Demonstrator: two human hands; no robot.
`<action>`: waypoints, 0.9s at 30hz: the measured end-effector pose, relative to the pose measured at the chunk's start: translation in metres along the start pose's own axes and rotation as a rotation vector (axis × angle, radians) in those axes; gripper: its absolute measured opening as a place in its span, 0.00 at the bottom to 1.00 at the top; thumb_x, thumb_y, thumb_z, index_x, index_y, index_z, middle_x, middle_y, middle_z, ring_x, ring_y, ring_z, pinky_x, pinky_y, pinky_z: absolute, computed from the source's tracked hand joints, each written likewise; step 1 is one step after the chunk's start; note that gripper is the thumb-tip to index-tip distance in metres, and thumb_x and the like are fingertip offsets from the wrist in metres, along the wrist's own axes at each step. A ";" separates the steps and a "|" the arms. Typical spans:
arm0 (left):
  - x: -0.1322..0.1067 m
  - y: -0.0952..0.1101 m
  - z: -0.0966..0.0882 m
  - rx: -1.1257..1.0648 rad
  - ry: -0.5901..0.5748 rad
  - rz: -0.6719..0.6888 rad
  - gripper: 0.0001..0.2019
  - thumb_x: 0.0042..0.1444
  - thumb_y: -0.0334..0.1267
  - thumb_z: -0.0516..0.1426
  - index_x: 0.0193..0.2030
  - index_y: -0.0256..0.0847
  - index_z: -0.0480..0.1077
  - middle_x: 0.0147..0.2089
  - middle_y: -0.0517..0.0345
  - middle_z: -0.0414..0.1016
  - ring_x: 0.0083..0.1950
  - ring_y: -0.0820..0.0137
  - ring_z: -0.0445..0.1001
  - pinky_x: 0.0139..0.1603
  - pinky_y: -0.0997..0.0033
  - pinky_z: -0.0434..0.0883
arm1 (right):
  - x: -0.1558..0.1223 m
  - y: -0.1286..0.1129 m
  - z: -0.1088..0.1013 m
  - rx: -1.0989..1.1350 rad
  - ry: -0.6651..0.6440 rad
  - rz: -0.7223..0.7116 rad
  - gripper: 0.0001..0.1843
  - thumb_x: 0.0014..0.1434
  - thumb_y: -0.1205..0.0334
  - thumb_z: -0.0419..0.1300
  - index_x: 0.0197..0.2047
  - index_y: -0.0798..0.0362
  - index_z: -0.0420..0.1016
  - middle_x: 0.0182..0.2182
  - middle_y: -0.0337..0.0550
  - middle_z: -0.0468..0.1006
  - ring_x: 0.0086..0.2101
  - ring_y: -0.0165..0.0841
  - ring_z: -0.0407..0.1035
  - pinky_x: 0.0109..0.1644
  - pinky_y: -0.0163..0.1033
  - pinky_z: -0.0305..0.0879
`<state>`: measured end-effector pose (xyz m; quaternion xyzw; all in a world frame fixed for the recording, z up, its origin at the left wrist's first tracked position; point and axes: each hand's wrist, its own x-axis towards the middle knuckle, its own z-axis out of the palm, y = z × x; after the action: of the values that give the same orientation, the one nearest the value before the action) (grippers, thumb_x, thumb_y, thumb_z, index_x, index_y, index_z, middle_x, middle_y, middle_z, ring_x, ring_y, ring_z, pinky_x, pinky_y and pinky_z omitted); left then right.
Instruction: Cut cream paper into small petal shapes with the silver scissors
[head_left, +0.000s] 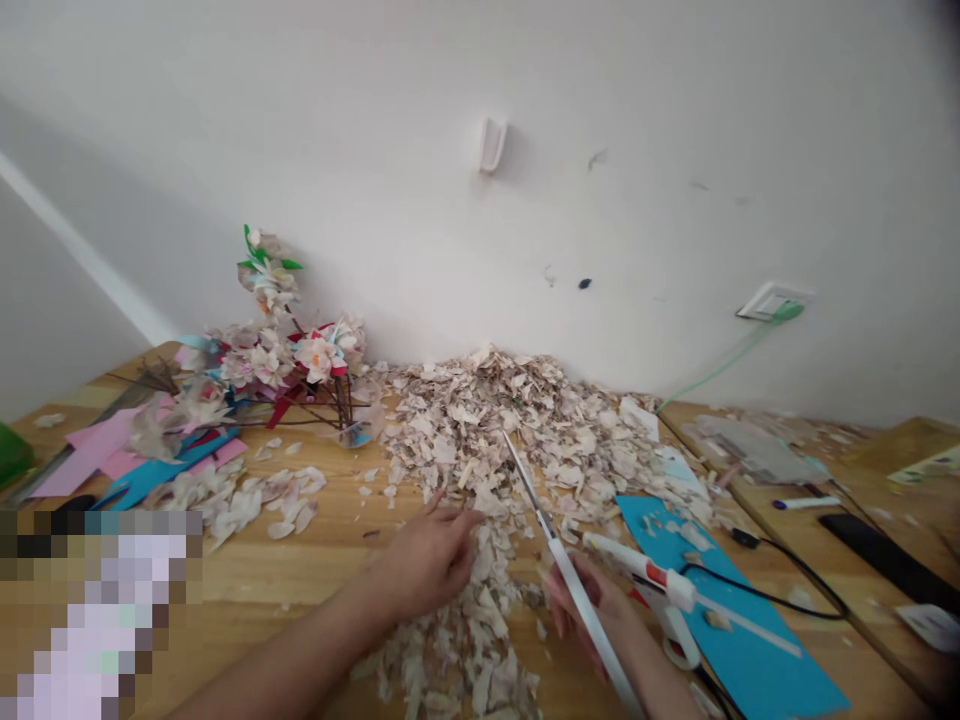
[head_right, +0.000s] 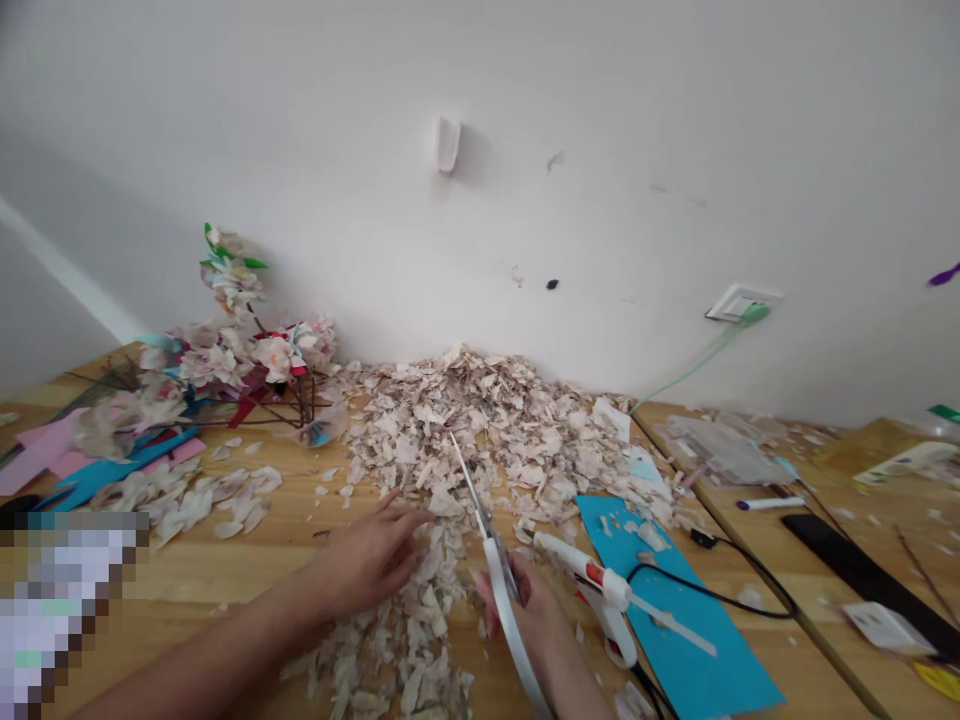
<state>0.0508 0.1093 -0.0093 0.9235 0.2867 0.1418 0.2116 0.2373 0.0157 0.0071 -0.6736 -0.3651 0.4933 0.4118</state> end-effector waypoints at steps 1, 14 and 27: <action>-0.002 0.000 -0.001 0.007 -0.007 -0.011 0.23 0.49 0.30 0.48 0.54 0.39 0.58 0.37 0.54 0.74 0.44 0.65 0.71 0.62 0.55 0.48 | 0.000 0.001 0.000 -0.007 -0.005 0.006 0.17 0.37 0.48 0.64 0.22 0.48 0.62 0.10 0.29 0.62 0.09 0.25 0.52 0.14 0.34 0.47; -0.034 -0.011 -0.008 -0.186 -0.108 0.021 0.36 0.41 0.21 0.47 0.61 0.44 0.50 0.55 0.54 0.67 0.57 0.66 0.62 0.59 0.61 0.55 | 0.003 0.013 0.003 0.047 0.090 -0.053 0.14 0.33 0.58 0.66 0.24 0.52 0.67 0.17 0.31 0.67 0.20 0.29 0.61 0.24 0.35 0.57; -0.020 0.009 0.012 -0.137 -0.035 -0.057 0.24 0.48 0.28 0.50 0.54 0.43 0.60 0.40 0.52 0.73 0.44 0.62 0.69 0.46 0.61 0.64 | -0.004 0.005 0.016 -0.080 0.053 -0.102 0.12 0.39 0.64 0.59 0.32 0.50 0.67 0.29 0.37 0.77 0.33 0.38 0.70 0.37 0.38 0.65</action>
<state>0.0439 0.0870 -0.0176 0.9007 0.2989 0.1385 0.2831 0.2215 0.0131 0.0008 -0.6829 -0.4072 0.4389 0.4186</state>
